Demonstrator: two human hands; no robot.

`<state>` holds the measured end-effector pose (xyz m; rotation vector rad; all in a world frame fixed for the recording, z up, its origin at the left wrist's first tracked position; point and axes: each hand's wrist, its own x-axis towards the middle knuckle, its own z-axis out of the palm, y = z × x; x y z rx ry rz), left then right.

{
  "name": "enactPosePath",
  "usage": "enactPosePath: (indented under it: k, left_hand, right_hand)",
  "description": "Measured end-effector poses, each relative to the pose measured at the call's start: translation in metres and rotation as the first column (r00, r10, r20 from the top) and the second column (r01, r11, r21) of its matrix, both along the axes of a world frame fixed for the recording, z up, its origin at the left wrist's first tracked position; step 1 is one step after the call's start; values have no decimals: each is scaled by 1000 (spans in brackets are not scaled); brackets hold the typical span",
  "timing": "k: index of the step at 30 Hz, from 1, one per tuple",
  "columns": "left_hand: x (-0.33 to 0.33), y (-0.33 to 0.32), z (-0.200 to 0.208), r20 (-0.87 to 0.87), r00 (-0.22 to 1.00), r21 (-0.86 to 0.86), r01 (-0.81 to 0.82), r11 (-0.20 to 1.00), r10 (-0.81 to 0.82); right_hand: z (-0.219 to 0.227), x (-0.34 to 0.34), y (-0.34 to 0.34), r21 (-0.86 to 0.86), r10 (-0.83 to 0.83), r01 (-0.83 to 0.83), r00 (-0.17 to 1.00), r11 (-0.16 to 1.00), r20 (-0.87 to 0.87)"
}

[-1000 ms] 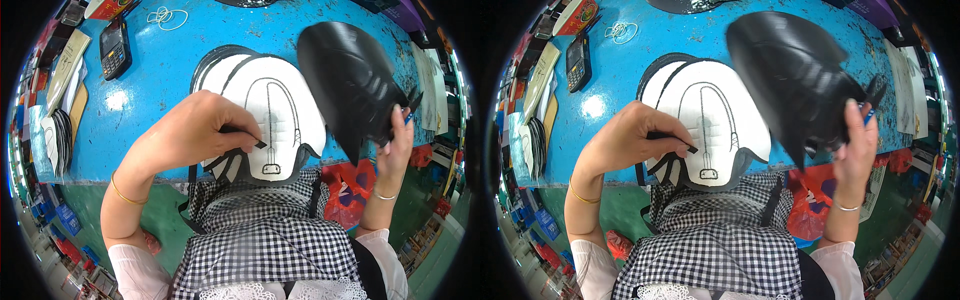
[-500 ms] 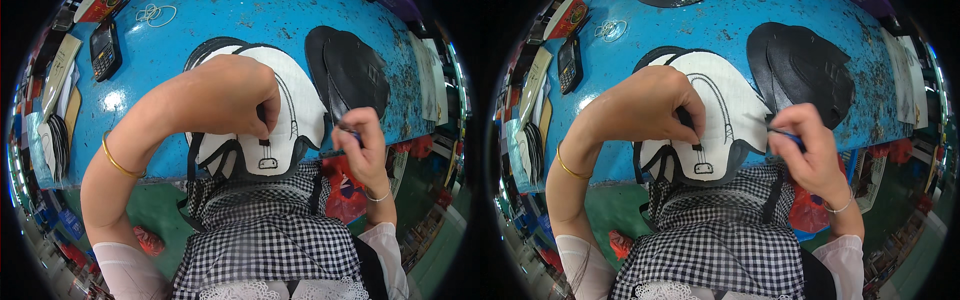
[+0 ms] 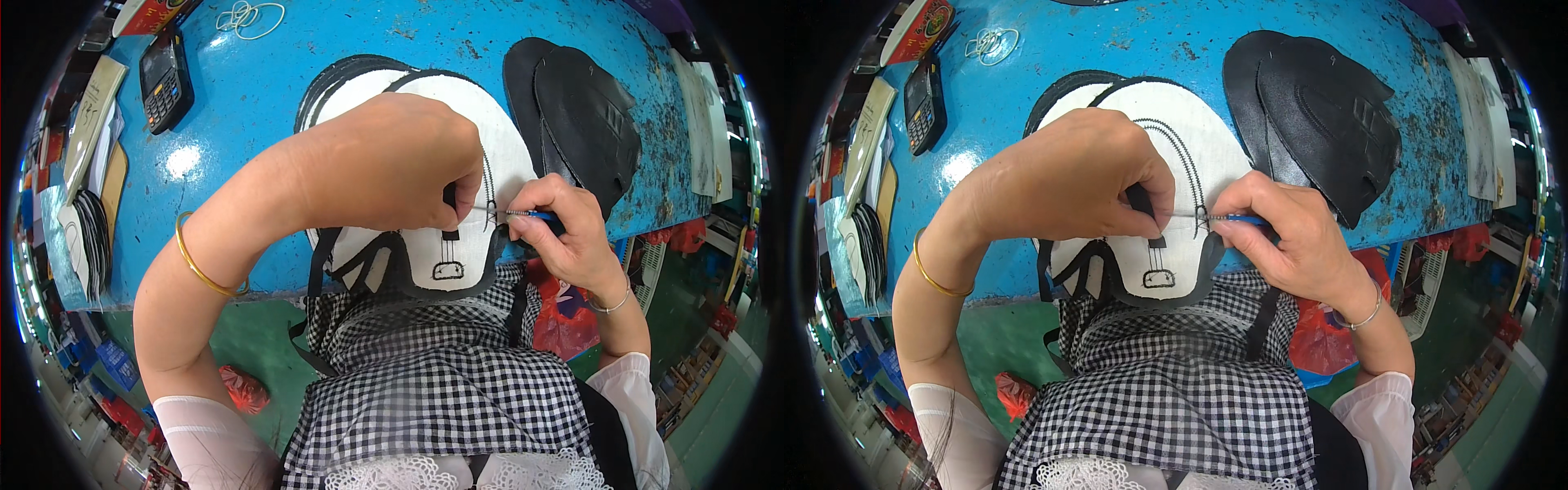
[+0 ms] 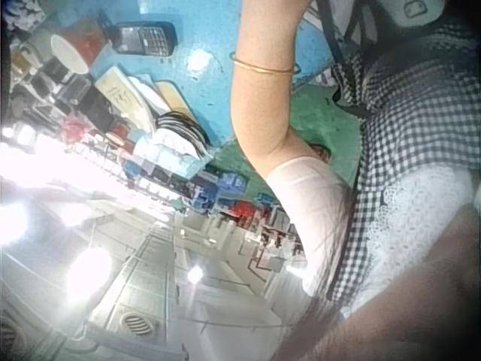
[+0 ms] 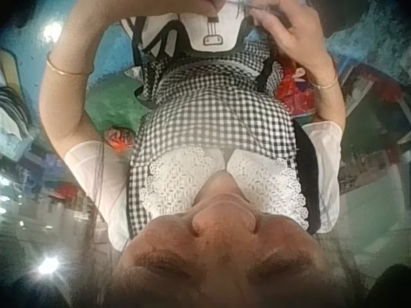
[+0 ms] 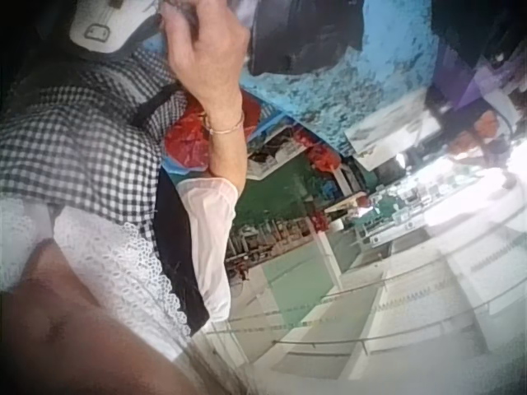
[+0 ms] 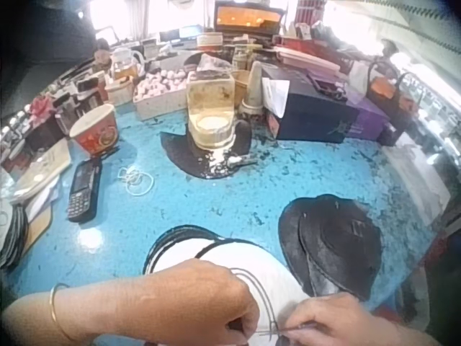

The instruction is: The person applies adhesive paste to shoe uppers and shoe soles with a brush, then assembles the shoe components by hand at a workstation.

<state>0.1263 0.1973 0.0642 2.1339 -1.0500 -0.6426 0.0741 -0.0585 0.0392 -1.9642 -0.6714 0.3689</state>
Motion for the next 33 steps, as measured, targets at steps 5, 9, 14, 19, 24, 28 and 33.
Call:
enactPosePath:
  k: [5,9,14,19,24,28,33]
  left_hand:
    - [7,-5,8,-51,997,98,57,994,-52]
    - [5,-9,8,-24,999,167,37,985,-34]
    - [1,-10,10,354,935,241,-72,968,-18]
    - [8,1,-1,326,943,20,-82,996,72]
    - [18,0,9,135,991,165,-40,986,18]
    - [16,-1,8,134,990,161,-60,985,38]
    - [15,2,9,131,991,138,-11,990,-7]
  right_hand:
    - [-2,7,4,-113,205,-182,946,977,250]
    - [1,4,12,-174,229,-178,913,968,338]
    - [15,8,11,-351,381,-263,864,899,328]
    - [3,4,14,-217,241,-177,918,960,316]
    - [4,5,17,-317,193,-55,885,947,423]
    - [1,7,17,-333,150,70,793,940,590]
    - [6,7,16,-356,218,-35,844,934,490]
